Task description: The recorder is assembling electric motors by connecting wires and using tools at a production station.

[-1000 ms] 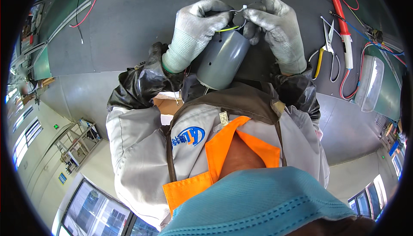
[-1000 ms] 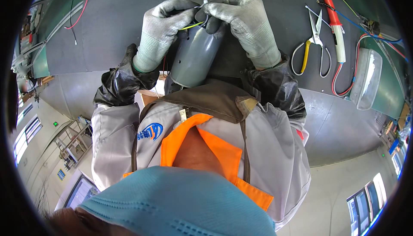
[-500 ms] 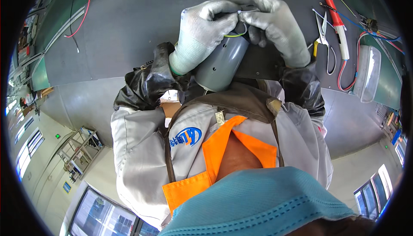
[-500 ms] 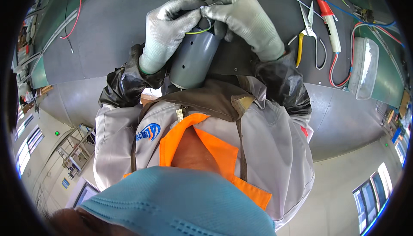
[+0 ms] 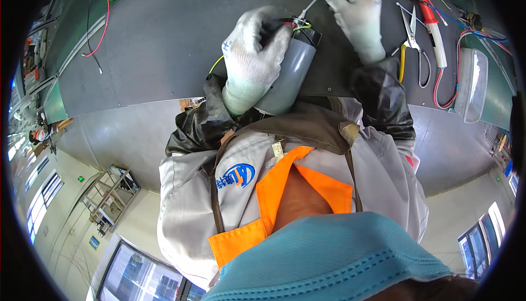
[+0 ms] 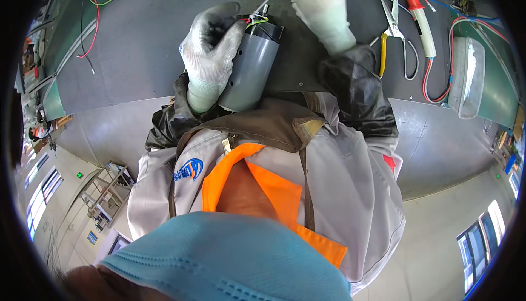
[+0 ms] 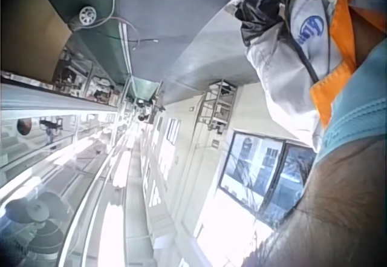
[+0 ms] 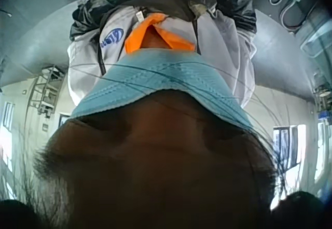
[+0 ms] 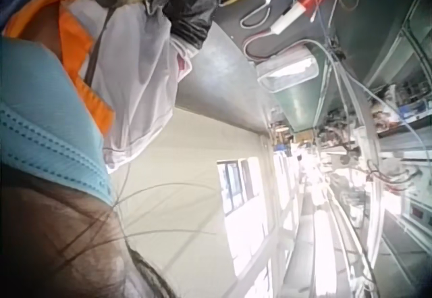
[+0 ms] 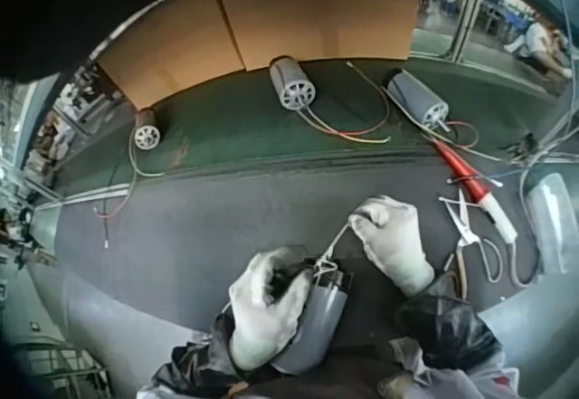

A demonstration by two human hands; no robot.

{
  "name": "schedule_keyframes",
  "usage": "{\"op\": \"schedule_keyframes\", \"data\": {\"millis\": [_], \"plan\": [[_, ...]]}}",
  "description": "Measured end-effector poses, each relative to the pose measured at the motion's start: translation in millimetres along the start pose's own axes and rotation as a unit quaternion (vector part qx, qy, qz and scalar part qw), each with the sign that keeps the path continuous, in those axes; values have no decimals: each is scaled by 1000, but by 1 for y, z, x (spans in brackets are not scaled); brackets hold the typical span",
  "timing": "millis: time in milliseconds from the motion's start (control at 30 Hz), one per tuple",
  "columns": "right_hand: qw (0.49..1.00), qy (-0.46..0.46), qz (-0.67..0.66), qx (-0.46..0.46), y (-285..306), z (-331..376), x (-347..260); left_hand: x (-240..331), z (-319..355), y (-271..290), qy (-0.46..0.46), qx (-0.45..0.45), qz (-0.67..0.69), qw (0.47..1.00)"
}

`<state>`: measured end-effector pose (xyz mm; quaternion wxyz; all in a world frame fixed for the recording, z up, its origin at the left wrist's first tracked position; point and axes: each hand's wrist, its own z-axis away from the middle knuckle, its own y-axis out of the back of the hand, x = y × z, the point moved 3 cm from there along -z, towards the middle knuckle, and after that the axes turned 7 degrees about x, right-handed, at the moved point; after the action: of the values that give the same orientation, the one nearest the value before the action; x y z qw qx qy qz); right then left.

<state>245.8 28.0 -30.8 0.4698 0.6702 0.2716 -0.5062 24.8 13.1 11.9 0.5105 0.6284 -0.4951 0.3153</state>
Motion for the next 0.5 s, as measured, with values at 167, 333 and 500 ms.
{"op": "schedule_keyframes", "data": {"millis": [167, 333, 500], "plan": [[979, 164, 115, 24, -6, 1, -15, 9, 0, -4, -197, -33, -157, 967], [906, -91, -400, -105, -13, 14, -9, 13, 1, -8, -254, -61, -160, 952], [929, -119, -262, -232, 17, 49, -53, 18, -14, -2, -381, -250, -262, 851]]}}
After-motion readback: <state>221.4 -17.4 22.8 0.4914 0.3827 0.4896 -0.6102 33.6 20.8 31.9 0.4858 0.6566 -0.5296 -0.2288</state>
